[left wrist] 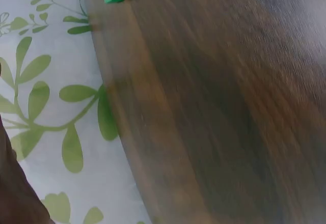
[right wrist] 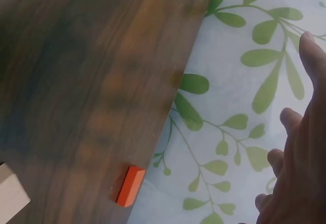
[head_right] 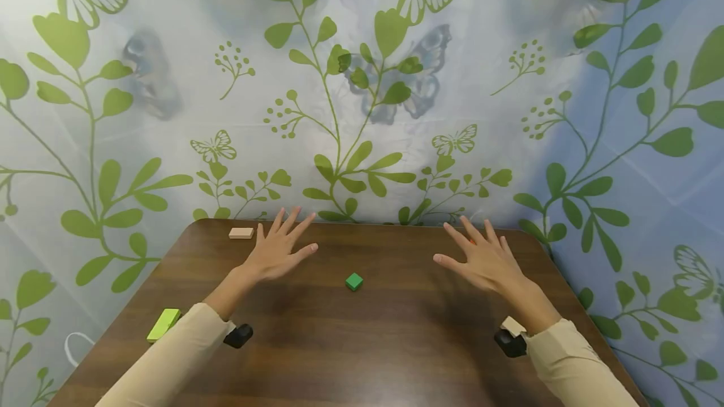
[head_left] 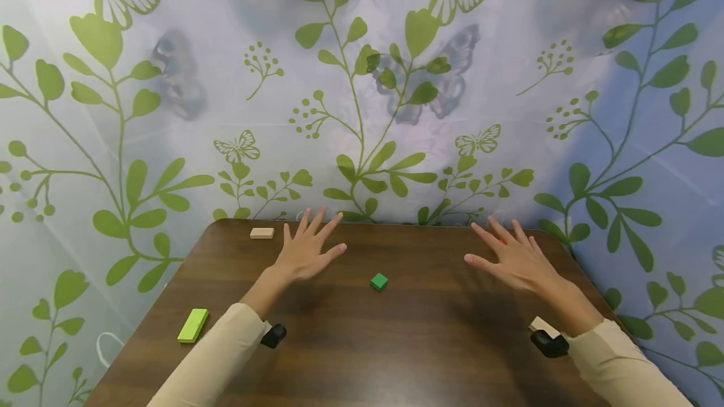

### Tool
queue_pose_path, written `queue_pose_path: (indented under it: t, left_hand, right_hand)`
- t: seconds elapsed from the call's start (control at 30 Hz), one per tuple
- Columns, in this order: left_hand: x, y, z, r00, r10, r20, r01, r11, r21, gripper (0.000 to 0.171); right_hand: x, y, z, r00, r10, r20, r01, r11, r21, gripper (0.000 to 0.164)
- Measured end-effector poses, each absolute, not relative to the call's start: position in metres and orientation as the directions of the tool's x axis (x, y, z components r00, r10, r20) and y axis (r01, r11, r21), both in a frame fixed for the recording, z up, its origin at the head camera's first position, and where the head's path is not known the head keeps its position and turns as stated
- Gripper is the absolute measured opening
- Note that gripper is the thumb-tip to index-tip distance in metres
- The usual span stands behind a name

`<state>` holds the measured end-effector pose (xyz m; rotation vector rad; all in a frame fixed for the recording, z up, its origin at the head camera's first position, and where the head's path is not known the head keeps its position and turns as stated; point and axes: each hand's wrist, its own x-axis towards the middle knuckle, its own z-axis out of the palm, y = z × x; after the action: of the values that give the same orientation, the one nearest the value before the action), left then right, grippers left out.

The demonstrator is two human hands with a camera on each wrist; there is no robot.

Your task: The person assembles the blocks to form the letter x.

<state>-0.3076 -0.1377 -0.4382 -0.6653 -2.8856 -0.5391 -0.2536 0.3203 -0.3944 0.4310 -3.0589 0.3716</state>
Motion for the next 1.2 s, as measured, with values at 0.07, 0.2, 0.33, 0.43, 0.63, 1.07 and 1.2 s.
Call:
queue_pose_path:
  t: [0.07, 0.2, 0.33, 0.43, 0.63, 1.07, 1.2]
  left_hand:
    - [-0.308, -0.133, -0.442, -0.887, 0.417, 0.196, 0.46, 0.827, 0.322, 0.075]
    - [-0.31, -0.123, -0.456, -0.871, 0.456, 0.181, 0.491, 0.797, 0.353, 0.079]
    - [-0.308, -0.113, -0.465, -0.849, 0.503, 0.161, 0.52, 0.742, 0.423, 0.085]
    - [-0.305, -0.105, -0.468, -0.829, 0.54, 0.141, 0.535, 0.696, 0.478, 0.089]
    - [-0.304, -0.089, -0.483, -0.781, 0.613, 0.116, 0.537, 0.566, 0.626, 0.092]
    - [-0.307, -0.074, -0.504, -0.772, 0.635, 0.041, 0.423, 0.464, 0.778, 0.087]
    - [-0.309, -0.07, -0.506, -0.774, 0.633, 0.007, 0.382, 0.459, 0.802, 0.08]
  right_hand:
    - [-0.25, 0.324, -0.396, -0.959, -0.276, 0.07, -0.285, 0.93, -0.231, 0.083]
    - [-0.241, 0.329, -0.399, -0.953, -0.29, 0.087, -0.303, 0.921, -0.246, 0.078]
    - [-0.234, 0.335, -0.405, -0.951, -0.294, 0.1, -0.31, 0.914, -0.261, 0.077]
    - [-0.228, 0.341, -0.409, -0.95, -0.292, 0.107, -0.311, 0.914, -0.263, 0.076]
    - [-0.217, 0.355, -0.42, -0.954, -0.286, 0.094, -0.301, 0.899, -0.318, 0.073]
    - [-0.2, 0.377, -0.45, -0.944, -0.312, 0.11, -0.329, 0.858, -0.394, 0.063]
    - [-0.195, 0.383, -0.458, -0.943, -0.312, 0.117, -0.332, 0.846, -0.418, 0.064]
